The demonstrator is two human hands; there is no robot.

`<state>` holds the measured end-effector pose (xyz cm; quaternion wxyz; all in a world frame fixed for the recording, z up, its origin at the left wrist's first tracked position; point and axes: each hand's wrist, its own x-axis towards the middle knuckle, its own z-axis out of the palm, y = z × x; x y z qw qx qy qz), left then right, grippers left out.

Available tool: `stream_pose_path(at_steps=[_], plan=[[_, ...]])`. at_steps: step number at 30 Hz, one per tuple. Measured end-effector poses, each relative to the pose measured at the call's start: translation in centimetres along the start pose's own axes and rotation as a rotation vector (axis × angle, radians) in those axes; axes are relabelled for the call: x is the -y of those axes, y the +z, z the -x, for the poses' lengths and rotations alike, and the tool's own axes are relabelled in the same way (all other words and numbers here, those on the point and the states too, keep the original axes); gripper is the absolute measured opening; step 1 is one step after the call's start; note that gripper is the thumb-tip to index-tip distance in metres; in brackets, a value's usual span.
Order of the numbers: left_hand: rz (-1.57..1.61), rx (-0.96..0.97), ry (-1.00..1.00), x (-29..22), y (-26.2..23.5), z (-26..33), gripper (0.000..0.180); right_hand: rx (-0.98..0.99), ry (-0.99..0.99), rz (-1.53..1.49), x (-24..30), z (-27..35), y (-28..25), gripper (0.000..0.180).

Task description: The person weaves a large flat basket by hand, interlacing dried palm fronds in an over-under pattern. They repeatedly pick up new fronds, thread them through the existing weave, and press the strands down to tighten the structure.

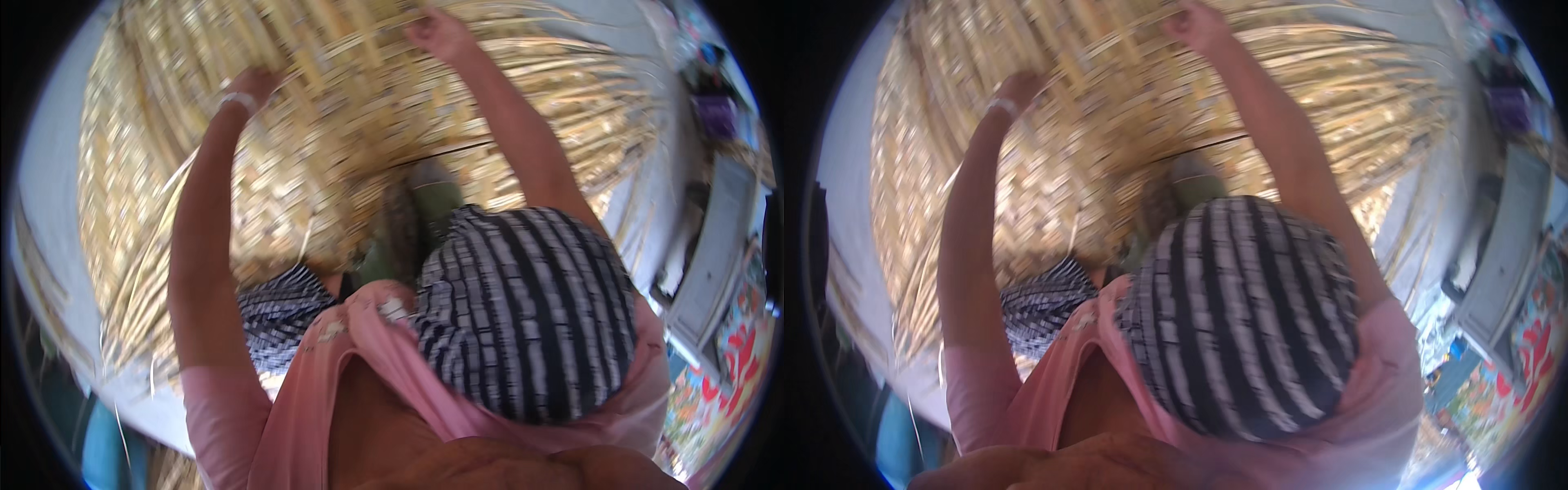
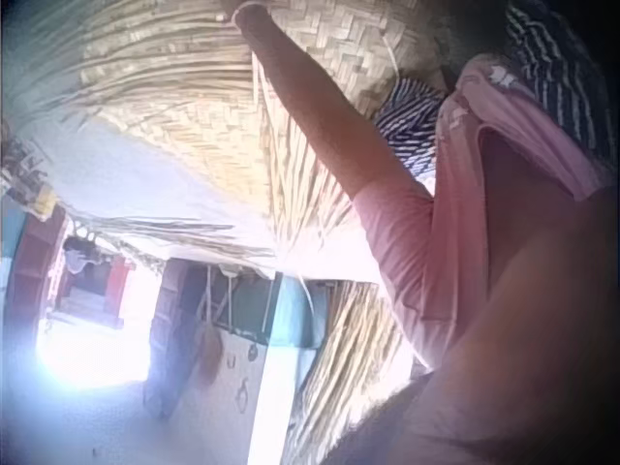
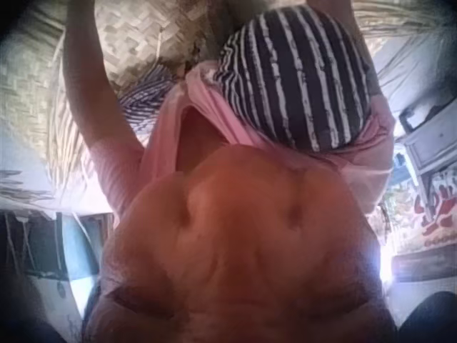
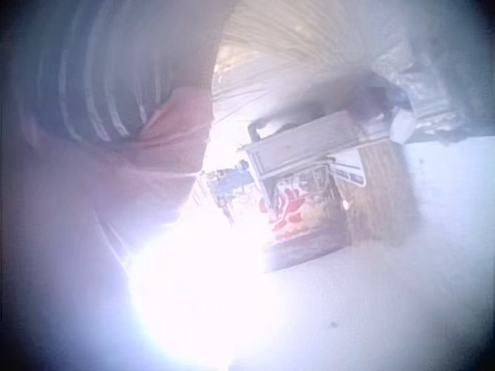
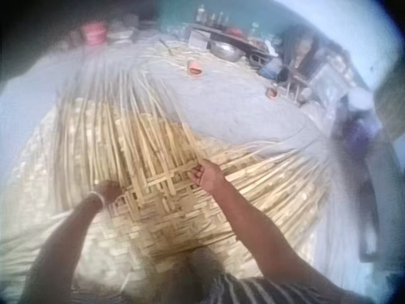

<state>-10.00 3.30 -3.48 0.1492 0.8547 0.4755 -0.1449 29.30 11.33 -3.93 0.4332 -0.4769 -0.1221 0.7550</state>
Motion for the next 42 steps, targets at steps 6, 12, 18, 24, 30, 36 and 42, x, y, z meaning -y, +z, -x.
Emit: stream_pose_path(at_steps=[6, 12, 18, 24, 30, 36, 42], plan=[[0.638, -0.046, -0.566, -3.6, -3.6, 1.7, 0.042, 0.046, 0.059, 0.151, -2.7, 1.9, 2.0, 0.015], [0.579, -0.061, -0.485, -5.9, -2.6, 3.3, 0.036, -0.051, -0.038, 0.513, -3.7, 2.2, -0.3, 0.018], [0.364, 0.030, -0.496, -7.0, -3.3, 3.0, 0.032, -0.022, -0.151, 0.506, -4.8, 4.2, 0.6, 0.018], [0.048, -0.447, -0.387, -9.3, -3.1, 2.3, 0.022, 0.126, -0.070, 0.207, -3.5, 2.7, -1.5, 0.015], [0.255, -0.911, -0.047, -15.4, -2.8, -6.1, 0.032, 0.150, 0.018, 0.129, -2.0, 4.0, -0.4, 0.013], [0.122, -0.423, -0.057, -13.3, -1.4, -12.7, 0.022, 0.309, 0.074, 0.298, 0.0, 5.2, -0.1, 0.023], [0.678, -0.221, -0.279, -14.2, -8.4, -9.3, 0.040, 0.007, -0.134, 0.642, 5.0, 5.1, 0.5, 0.027]])
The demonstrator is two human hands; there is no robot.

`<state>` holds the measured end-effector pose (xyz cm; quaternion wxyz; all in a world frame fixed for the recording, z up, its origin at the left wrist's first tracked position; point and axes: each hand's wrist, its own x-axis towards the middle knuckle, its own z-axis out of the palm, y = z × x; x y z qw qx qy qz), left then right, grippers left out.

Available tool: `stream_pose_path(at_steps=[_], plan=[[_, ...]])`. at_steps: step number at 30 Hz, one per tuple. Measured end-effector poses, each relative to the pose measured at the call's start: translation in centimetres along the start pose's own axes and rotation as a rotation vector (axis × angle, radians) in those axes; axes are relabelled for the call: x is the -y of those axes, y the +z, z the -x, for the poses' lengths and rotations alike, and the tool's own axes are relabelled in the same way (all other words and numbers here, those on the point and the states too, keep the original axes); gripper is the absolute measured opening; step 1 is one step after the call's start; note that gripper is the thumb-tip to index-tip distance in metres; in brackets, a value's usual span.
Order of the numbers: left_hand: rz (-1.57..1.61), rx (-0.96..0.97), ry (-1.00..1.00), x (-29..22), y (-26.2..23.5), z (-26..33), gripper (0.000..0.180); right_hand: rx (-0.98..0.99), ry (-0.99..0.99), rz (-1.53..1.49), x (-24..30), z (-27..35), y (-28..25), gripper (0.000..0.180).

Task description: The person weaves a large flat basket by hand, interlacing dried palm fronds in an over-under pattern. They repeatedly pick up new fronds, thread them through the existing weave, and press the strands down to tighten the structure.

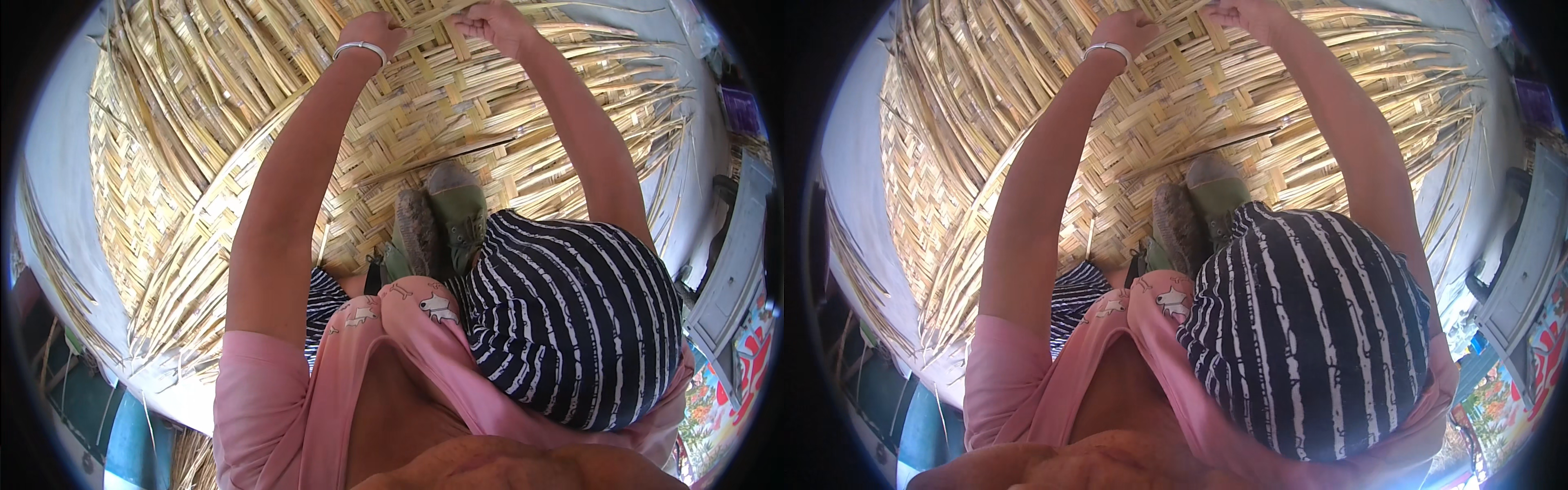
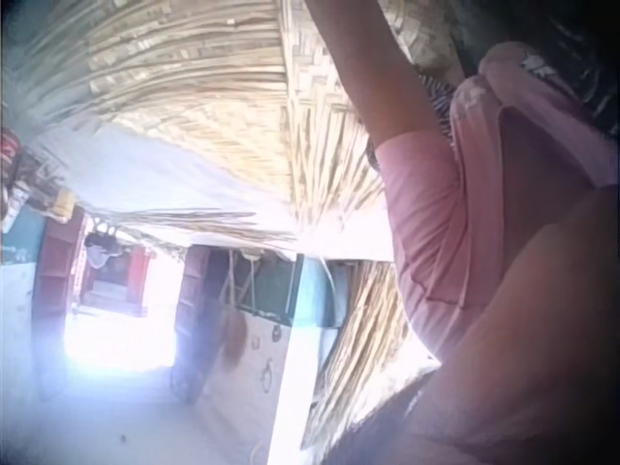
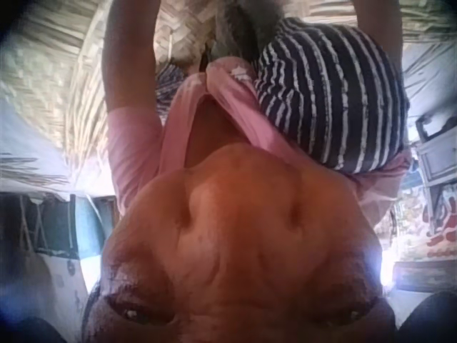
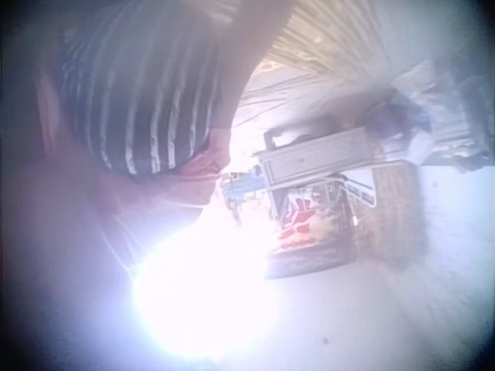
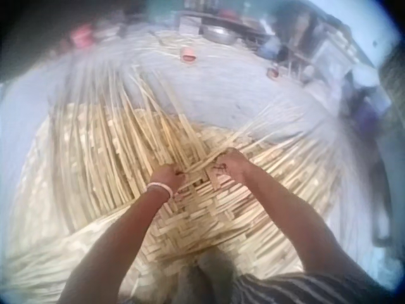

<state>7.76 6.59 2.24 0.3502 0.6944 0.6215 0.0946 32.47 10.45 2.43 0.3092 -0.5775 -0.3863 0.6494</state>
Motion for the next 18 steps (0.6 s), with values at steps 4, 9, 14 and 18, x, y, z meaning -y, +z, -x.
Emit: stream_pose_path(at_steps=[4, 9, 14, 18], plan=[[-0.089, -0.094, 0.077, 0.2, 0.9, -0.5, 0.042, 0.034, -0.082, 0.096, 2.0, -3.3, -0.3, 0.022], [0.038, -0.181, 0.056, -0.6, 0.7, 0.5, 0.040, 0.083, -0.130, 0.447, 6.0, -0.6, 3.6, 0.033], [0.114, -0.365, -0.009, -0.9, 2.5, 0.6, 0.029, 0.130, -0.389, 0.782, 1.0, -8.3, 3.4, 0.036], [0.094, -0.495, -0.041, -1.1, 2.4, 0.6, 0.015, 0.114, -0.504, 1.128, 0.7, -10.5, 4.6, 0.032]])
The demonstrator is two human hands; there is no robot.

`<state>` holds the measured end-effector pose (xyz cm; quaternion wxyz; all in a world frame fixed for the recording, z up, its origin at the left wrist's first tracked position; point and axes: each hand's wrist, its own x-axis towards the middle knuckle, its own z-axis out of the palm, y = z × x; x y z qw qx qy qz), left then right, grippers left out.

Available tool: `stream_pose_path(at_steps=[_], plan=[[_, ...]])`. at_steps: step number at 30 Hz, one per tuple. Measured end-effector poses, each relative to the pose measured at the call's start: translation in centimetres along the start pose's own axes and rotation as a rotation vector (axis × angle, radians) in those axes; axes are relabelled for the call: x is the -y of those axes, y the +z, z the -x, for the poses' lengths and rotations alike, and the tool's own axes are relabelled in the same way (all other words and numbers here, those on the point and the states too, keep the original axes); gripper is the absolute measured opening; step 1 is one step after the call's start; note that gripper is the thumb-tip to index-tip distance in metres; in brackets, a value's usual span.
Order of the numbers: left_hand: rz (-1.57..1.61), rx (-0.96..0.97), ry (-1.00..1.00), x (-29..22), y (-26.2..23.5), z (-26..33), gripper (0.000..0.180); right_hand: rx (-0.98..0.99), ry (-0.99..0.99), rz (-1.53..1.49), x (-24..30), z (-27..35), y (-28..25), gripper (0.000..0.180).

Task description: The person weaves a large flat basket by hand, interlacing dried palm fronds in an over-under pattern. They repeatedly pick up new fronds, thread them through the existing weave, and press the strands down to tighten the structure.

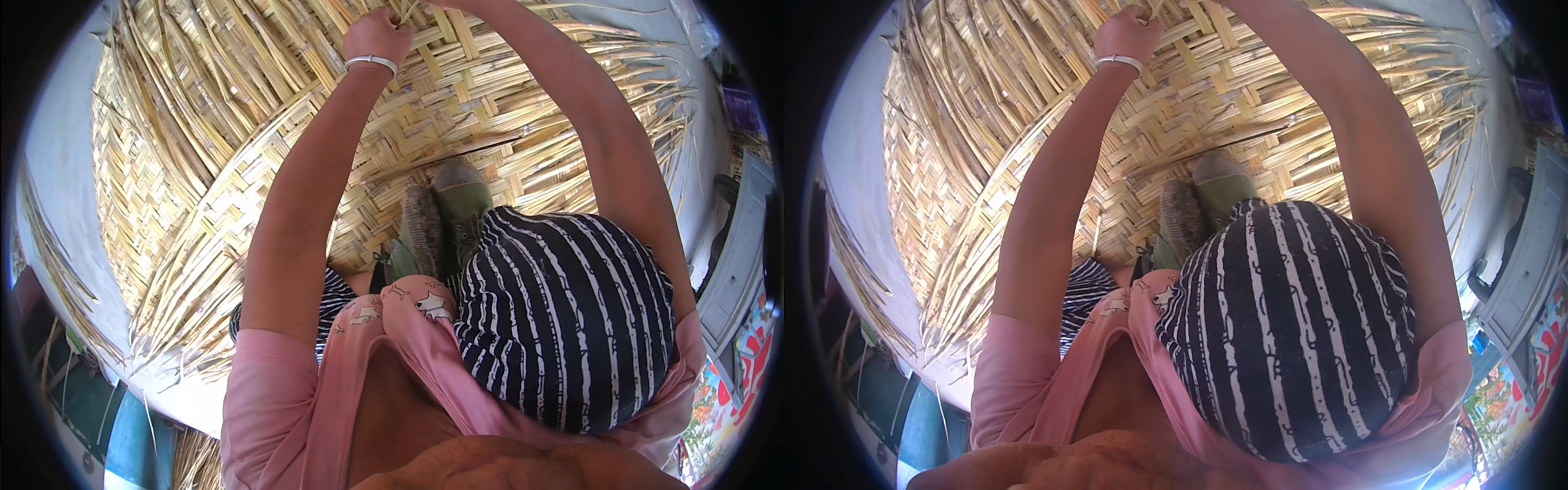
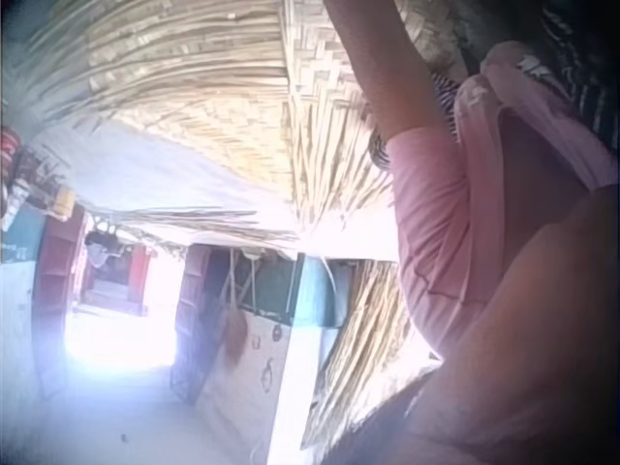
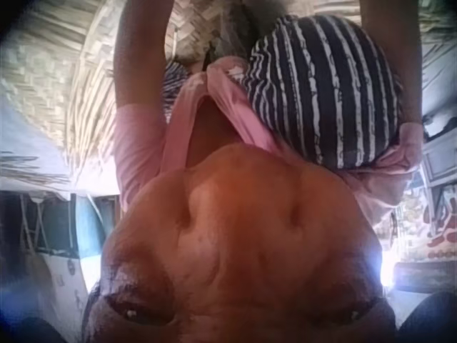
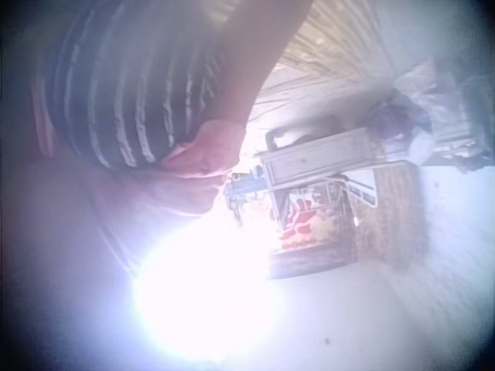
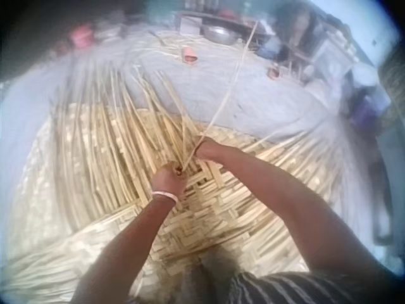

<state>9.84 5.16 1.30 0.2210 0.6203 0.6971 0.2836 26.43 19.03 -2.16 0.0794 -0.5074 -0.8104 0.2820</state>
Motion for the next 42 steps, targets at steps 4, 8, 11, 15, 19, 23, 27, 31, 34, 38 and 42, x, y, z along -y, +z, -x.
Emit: stream_pose_path(at_steps=[4, 8, 11, 15, 19, 23, 27, 31, 34, 38, 42], plan=[[0.046, -0.117, 0.063, -0.2, 0.6, 0.1, 0.014, 0.101, -0.150, 0.257, -4.5, -3.0, 0.8, 0.023], [0.089, -0.096, 0.029, -1.1, -0.5, 0.9, 0.014, 0.345, 0.050, 0.584, -2.1, -3.6, 0.4, 0.018], [0.245, -0.061, -0.009, -1.8, 0.8, 0.7, 0.024, 0.398, -0.353, 0.806, -8.0, -3.4, 0.2, 0.018], [0.273, -0.173, -0.121, 1.0, -1.0, 1.3, 0.022, 0.189, 0.276, -0.558, 3.2, 1.0, -1.6, 0.027], [0.308, -0.131, -0.185, -1.0, -1.1, 1.3, 0.023, 0.128, 0.223, -0.568, 4.5, 4.7, -4.5, 0.043], [0.323, -0.148, -0.228, -0.8, -1.0, 1.2, 0.025, 0.100, 0.251, -0.525, 3.3, 4.6, -3.0, 0.041], [0.296, -0.119, -0.265, -0.3, -0.8, 0.8, 0.026, 0.094, 0.390, -0.692, 5.3, 5.5, -3.3, 0.033], [0.258, -0.061, -0.253, -0.1, -0.7, 0.3, 0.027, 0.124, 0.293, -0.947, 4.1, 6.7, -2.8, 0.030], [0.202, -0.010, -0.223, -0.6, -0.6, 0.1, 0.028, 0.167, 0.193, -1.126, 3.7, 7.4, -3.1, 0.029], [0.127, 0.106, -0.205, -0.3, -1.0, -0.3, 0.029, 0.230, 0.185, -1.165, 4.3, 7.1, -3.0, 0.031], [0.164, 0.055, -0.198, 0.0, 0.0, -0.4, 0.032, 0.227, 0.195, -1.088, 4.7, 6.9, -3.5, 0.049]])
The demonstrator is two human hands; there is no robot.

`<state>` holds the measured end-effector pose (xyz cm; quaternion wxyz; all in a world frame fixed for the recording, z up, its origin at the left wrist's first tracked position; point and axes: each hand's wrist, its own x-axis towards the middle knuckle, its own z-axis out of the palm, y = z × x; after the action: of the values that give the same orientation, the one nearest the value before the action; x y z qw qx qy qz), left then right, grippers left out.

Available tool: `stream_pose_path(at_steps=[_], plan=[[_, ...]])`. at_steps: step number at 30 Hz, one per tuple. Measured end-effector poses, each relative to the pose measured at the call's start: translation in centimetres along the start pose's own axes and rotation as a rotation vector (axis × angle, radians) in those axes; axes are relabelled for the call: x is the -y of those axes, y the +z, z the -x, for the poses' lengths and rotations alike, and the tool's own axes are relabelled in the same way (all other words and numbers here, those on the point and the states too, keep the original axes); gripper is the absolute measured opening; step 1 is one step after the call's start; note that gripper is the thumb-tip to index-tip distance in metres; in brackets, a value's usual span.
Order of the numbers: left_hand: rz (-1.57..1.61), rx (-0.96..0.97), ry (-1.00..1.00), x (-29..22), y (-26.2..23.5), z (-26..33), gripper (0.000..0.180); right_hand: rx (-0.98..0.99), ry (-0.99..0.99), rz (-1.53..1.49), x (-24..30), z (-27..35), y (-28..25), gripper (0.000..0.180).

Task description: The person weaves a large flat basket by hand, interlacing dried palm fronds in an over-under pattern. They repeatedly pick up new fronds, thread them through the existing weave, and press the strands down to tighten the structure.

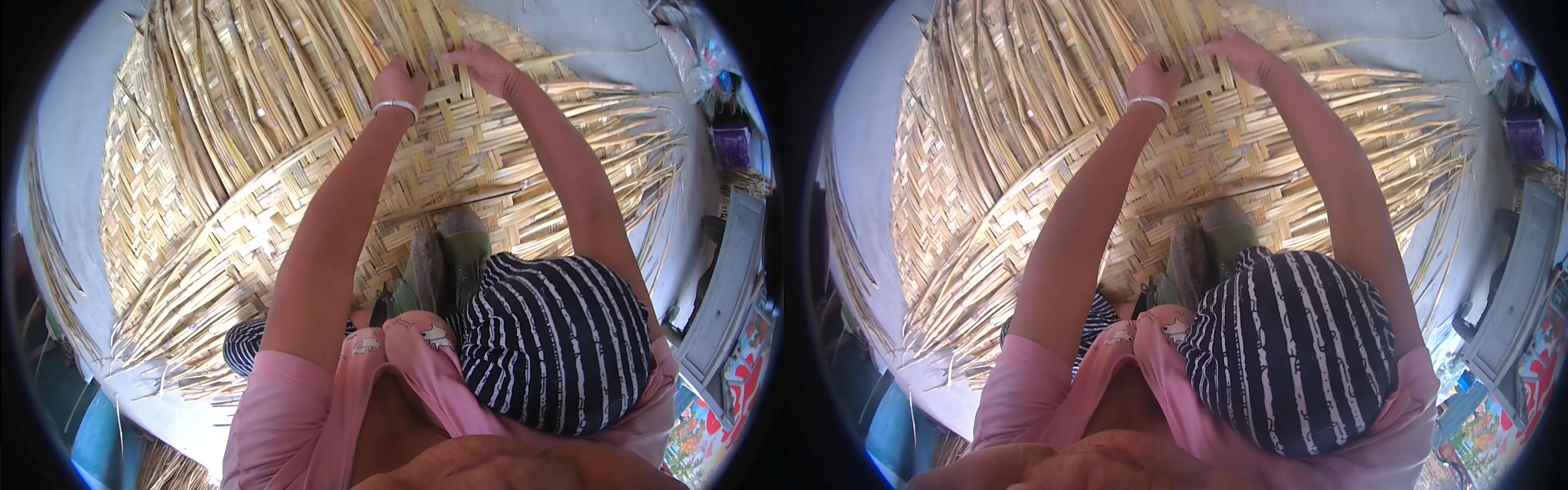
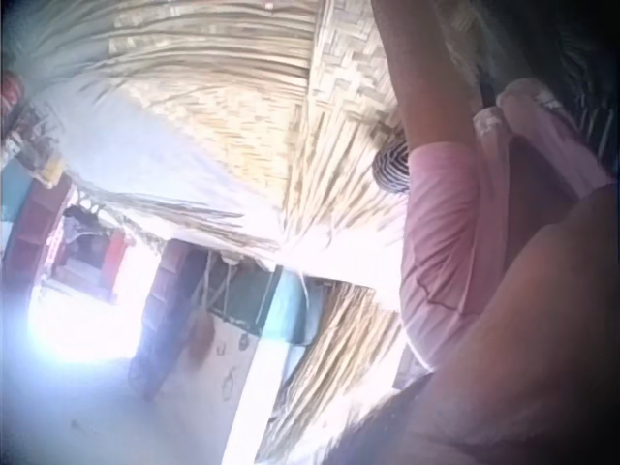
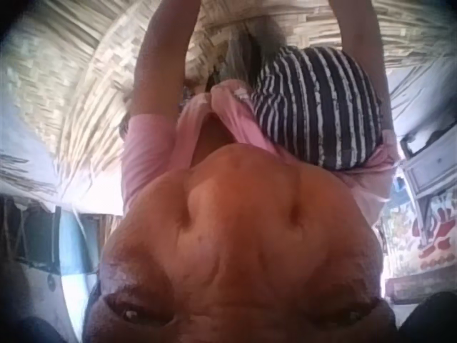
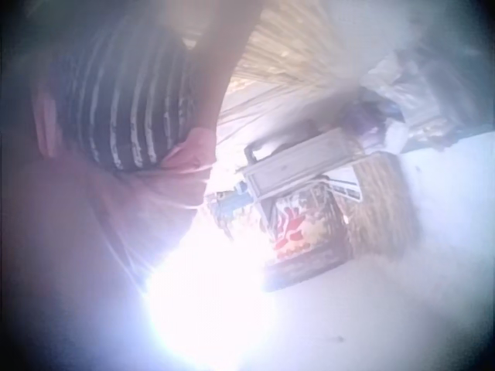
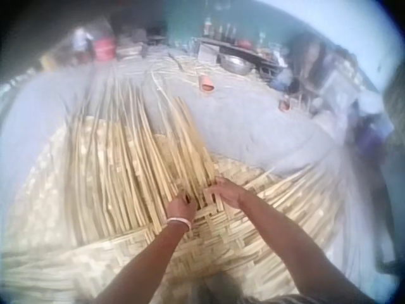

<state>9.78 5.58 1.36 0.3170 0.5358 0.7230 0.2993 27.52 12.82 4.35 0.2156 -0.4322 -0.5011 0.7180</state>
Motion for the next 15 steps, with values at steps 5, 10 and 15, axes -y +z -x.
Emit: stream_pose_path(at_steps=[5, 10, 15], plan=[[0.022, 0.029, -0.052, 0.0, -0.3, 0.0, 0.033, -0.056, 0.100, 0.224, 1.1, -0.6, 1.0, 0.050], [0.058, -0.009, -0.043, 0.4, -0.1, -0.1, 0.032, -0.067, 0.122, 0.266, 3.5, -0.3, 1.7, 0.042], [0.103, -0.014, -0.078, -0.1, -0.6, 0.3, 0.028, -0.072, 0.029, -0.147, 5.6, -2.3, 2.7, 0.037]])
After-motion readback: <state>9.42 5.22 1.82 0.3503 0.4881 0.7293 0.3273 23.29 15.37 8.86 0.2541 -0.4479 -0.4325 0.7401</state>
